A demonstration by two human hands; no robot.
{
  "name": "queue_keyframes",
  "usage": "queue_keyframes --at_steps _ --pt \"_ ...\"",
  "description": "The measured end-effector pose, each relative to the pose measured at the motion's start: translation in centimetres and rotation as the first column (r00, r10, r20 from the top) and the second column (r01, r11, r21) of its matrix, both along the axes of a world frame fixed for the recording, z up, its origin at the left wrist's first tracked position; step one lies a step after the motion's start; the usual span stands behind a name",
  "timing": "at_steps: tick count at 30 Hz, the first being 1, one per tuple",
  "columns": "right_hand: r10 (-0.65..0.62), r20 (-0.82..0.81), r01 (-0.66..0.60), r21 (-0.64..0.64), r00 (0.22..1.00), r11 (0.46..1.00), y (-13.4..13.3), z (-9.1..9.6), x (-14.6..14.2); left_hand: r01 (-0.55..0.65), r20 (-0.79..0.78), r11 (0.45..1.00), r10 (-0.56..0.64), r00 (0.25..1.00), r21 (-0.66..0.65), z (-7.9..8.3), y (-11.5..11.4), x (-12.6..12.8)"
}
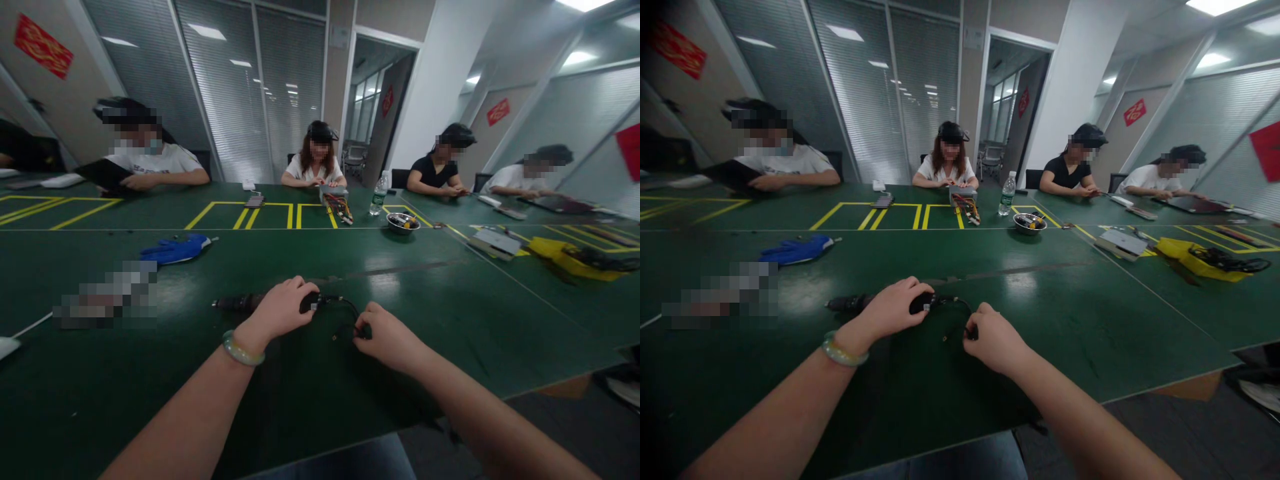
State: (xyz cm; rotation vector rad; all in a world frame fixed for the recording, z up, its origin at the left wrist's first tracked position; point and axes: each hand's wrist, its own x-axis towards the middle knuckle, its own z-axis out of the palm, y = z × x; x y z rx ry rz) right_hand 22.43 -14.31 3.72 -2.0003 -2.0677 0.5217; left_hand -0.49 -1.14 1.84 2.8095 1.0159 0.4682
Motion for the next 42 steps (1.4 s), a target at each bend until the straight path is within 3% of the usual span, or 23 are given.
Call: queue_keyframes --at_steps 6,10,12,15,20,27,31,36,42 --pt "0.138 -0.048 -0.141 -0.059 0.989 0.988 1.9 -0.1 -1.8 0.055 0.086 0.996 -0.061 0.994 0.072 -0.9 -1.3 2.2" --pt "0.252 -0.298 -0.32 -0.204 0.921 0.925 5.2 0.2 -2.2 0.041 0.043 0.995 -0.045 0.998 0.087 -1.7 -0.7 3.3" --pt "0.221 -0.47 -0.377 -0.268 0.855 0.887 6.8 0.0 -1.3 0.054 0.044 0.994 -0.059 0.997 0.092 -1.9 -0.3 3.3" --pt "0.07 -0.603 -0.298 -0.286 0.794 0.911 8.4 -1.2 0.9 0.07 0.057 0.992 -0.076 0.995 0.103 -2.0 0.0 3.2" --pt "-0.048 -0.752 -0.294 -0.315 0.657 0.903 8.0 -3.3 3.0 0.062 0.069 0.991 -0.071 0.995 0.121 -2.3 0.1 3.3" --pt "-0.09 -0.452 -0.06 -0.307 0.888 0.95 7.2 -2.5 1.6 0.079 0.116 0.991 -0.091 0.989 0.111 -2.3 0.1 3.5" --pt "-0.1 -0.309 0.064 -0.122 0.946 0.99 7.1 -2.8 0.9 0.071 0.12 0.99 -0.086 0.989 0.121 -2.4 0.1 3.5" --pt "-0.186 -0.202 0.2 0.052 0.962 0.978 7.1 -3.4 -0.1 0.079 0.134 0.99 -0.094 0.986 0.113 -2.3 0.2 3.5" --pt "-0.114 -0.087 0.127 0.166 0.99 0.978 7.3 -3.2 -0.8 0.089 0.142 0.991 -0.102 0.985 0.096 -2.2 0.2 3.4"
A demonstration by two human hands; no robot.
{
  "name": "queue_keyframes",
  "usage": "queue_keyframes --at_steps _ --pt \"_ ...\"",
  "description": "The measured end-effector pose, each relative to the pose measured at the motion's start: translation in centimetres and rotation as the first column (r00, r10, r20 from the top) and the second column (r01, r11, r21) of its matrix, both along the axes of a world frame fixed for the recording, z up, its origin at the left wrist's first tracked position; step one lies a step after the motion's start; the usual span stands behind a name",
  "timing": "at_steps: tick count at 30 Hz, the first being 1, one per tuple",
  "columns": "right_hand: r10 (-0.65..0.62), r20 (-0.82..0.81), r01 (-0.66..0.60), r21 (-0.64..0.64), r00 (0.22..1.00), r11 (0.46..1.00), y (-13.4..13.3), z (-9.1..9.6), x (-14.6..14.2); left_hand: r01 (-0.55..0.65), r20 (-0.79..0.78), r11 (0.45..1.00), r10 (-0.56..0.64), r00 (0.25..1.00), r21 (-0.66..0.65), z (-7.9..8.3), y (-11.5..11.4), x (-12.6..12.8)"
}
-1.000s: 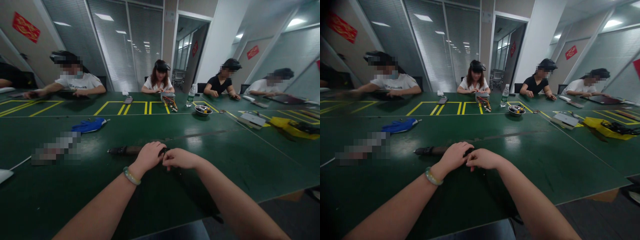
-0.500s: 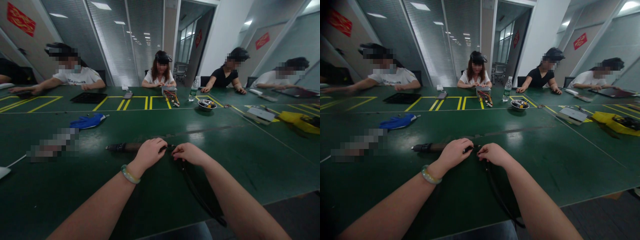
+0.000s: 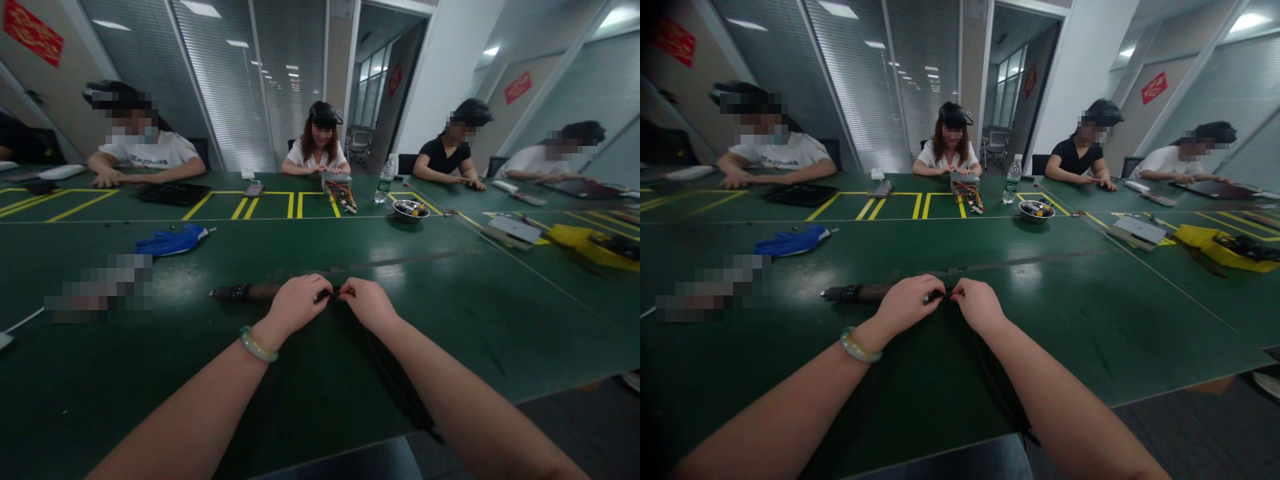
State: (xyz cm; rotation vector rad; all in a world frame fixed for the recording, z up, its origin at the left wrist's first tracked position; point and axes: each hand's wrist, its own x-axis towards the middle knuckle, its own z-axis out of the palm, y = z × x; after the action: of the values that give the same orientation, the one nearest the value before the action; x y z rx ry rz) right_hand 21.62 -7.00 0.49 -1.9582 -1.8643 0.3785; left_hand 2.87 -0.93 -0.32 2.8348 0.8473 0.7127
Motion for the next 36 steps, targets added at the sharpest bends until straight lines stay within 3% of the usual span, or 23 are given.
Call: queue_keyframes --at_steps 6,20,28,36 --pt "0.11 0.082 -0.112 0.016 0.991 0.994 -0.4 0.6 -0.6 -0.001 -0.006 1.0 0.001 1.0 -0.014 0.1 0.0 0.0" --pt "-0.003 -0.022 0.003 0.033 1.0 0.999 0.1 -0.8 -1.0 0.003 -0.007 1.0 -0.003 1.0 0.002 0.0 -0.2 -0.1" --pt "0.048 0.065 -0.048 0.005 0.997 0.999 1.1 -0.7 -1.4 0.004 -0.03 1.0 -0.004 1.0 -0.001 0.1 -0.2 0.0" --pt "-0.044 0.21 0.043 0.008 0.977 0.999 0.8 -0.5 -2.6 -0.016 -0.018 1.0 0.016 1.0 -0.018 0.2 -0.6 0.0"
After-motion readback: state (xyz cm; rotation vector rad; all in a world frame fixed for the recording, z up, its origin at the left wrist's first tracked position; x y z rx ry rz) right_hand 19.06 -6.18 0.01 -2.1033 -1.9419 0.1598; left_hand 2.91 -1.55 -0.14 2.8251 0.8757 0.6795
